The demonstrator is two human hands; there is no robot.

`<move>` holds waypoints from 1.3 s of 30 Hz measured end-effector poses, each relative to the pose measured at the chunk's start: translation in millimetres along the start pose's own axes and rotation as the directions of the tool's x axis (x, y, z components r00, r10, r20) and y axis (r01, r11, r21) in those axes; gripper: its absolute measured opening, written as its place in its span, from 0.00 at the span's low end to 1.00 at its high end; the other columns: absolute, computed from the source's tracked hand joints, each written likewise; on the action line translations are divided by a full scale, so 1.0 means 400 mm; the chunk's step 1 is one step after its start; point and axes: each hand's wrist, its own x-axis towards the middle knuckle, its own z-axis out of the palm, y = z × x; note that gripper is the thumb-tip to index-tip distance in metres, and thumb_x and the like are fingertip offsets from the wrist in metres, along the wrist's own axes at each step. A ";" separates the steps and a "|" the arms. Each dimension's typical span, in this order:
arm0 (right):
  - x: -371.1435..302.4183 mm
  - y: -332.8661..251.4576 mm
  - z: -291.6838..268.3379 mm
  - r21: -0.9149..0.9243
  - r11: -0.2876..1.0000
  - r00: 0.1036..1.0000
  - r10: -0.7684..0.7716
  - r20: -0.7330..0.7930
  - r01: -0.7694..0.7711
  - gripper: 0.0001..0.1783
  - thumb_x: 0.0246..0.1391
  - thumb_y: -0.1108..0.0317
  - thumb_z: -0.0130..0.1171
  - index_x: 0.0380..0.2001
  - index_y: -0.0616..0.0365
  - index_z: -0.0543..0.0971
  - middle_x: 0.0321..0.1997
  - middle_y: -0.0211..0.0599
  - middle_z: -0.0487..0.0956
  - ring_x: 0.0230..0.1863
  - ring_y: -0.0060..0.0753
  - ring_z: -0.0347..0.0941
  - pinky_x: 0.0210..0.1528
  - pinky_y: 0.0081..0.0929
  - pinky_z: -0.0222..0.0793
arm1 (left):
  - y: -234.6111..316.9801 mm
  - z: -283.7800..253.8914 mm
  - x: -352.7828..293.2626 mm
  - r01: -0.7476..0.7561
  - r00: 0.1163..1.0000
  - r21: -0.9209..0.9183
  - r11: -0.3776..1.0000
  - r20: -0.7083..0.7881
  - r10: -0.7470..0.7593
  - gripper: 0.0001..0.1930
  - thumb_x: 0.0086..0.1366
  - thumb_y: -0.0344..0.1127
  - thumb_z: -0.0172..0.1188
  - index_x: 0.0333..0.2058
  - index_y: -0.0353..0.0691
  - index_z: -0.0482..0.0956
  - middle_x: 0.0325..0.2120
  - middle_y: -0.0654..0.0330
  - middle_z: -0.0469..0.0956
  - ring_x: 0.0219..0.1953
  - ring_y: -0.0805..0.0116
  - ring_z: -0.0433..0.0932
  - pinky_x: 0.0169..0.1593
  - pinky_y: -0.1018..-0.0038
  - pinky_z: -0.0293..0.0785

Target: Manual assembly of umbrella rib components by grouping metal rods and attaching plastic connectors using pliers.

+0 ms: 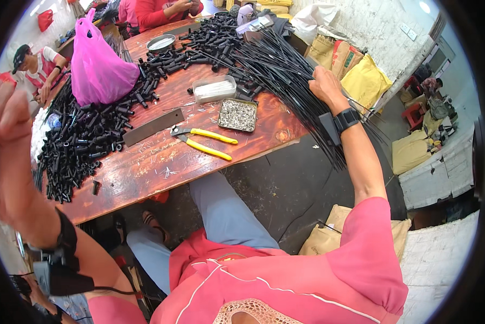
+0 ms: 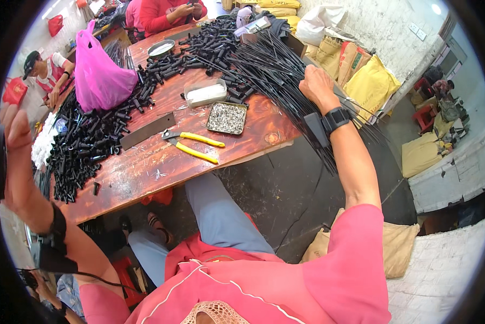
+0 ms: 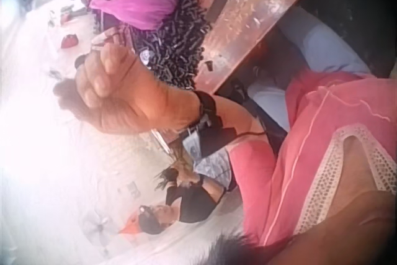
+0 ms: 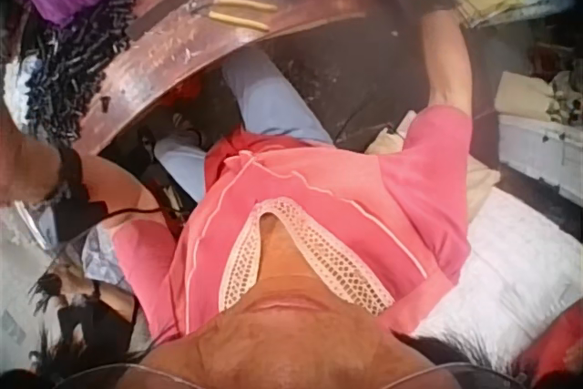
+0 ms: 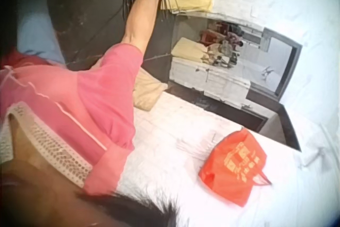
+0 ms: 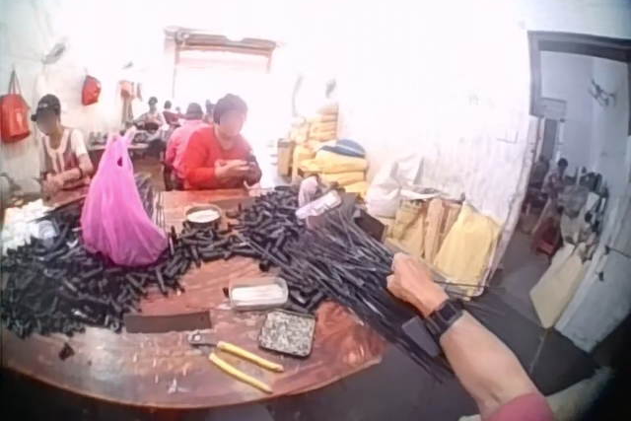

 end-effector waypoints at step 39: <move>0.028 0.077 0.087 -0.153 0.987 0.987 0.031 -0.156 -0.055 0.12 0.46 0.73 0.53 0.34 0.65 0.79 0.37 0.57 0.80 0.41 0.61 0.76 0.43 0.50 0.73 | -0.377 -0.120 -0.623 0.325 0.333 -0.177 0.929 -0.898 -0.288 0.15 0.71 0.43 0.51 0.35 0.37 0.79 0.13 0.63 0.70 0.15 0.67 0.70 0.24 0.66 0.70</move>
